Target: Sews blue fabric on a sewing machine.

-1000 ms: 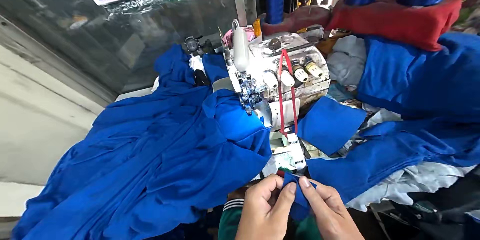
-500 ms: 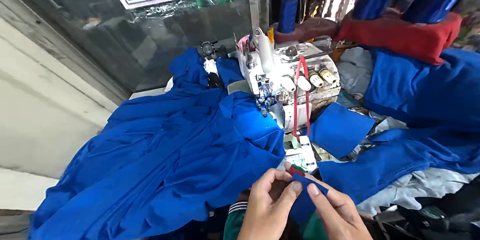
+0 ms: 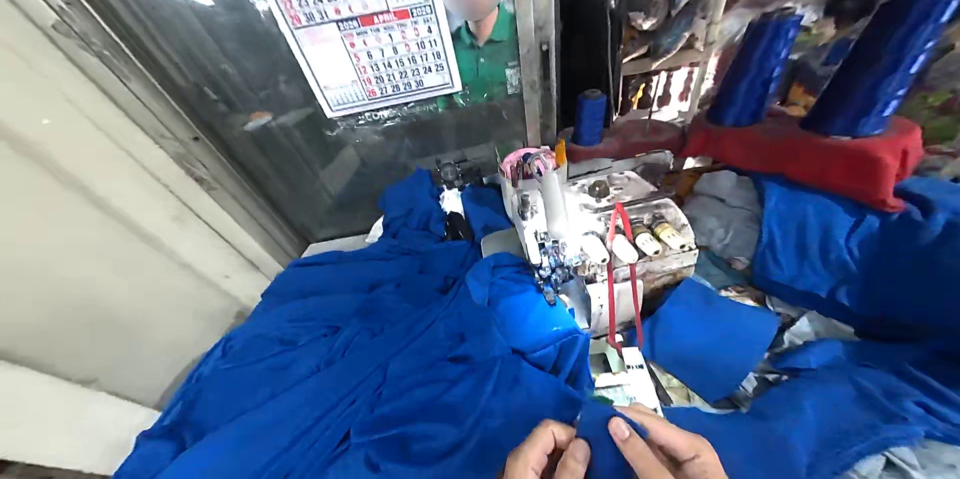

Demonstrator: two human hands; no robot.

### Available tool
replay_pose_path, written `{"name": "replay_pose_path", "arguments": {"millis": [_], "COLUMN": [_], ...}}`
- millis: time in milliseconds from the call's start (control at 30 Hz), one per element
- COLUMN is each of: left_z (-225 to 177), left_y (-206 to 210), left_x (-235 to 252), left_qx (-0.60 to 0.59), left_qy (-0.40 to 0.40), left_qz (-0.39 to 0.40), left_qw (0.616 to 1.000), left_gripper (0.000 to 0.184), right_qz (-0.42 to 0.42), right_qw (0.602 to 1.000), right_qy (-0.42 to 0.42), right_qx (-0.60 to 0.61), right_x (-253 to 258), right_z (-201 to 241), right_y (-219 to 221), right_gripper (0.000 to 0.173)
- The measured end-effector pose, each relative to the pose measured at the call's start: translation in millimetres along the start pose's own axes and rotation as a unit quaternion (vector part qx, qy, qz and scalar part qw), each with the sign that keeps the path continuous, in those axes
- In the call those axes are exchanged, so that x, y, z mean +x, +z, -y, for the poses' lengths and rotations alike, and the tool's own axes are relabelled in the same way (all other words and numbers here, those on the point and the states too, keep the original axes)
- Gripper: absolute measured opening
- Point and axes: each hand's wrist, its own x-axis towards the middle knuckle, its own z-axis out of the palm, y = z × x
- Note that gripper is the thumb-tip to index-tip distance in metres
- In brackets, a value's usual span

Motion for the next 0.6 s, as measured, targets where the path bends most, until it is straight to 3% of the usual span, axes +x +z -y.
{"name": "replay_pose_path", "arguments": {"millis": [67,133,233,300,367,433,600], "left_z": [-3,-35,-81,-75,-56,-49,-70], "left_y": [-12,-29,-45,-49,-53,-61,-66], "left_x": [2,19,72,115,140,141,147], "left_qx": [0.019,0.069,0.175,0.289,0.410,0.485,0.471], "left_qy": [-0.014,0.015,0.105,0.138,0.100,0.057,-0.006], "left_qz": [0.003,0.008,-0.002,-0.030,-0.022,0.016,0.076], "left_qw": [1.000,0.998,0.979,0.947,0.906,0.873,0.879], "left_gripper": [0.017,0.016,0.016,0.019,0.022,0.027,0.022], "right_qz": [0.012,0.038,0.046,0.002,-0.044,-0.053,-0.080], "right_qw": [1.000,0.999,0.997,1.000,0.996,0.992,0.993], "right_qy": [0.017,-0.001,-0.050,-0.003,0.083,0.116,0.090], "right_qx": [-0.008,0.008,0.030,0.021,-0.007,-0.019,0.002], "right_x": [7,24,65,90,99,95,93], "right_z": [3,16,28,21,10,8,8], "right_y": [-3,-4,-4,1,7,12,17], "right_gripper": [0.019,0.016,0.018,0.025,0.036,0.043,0.043]}}
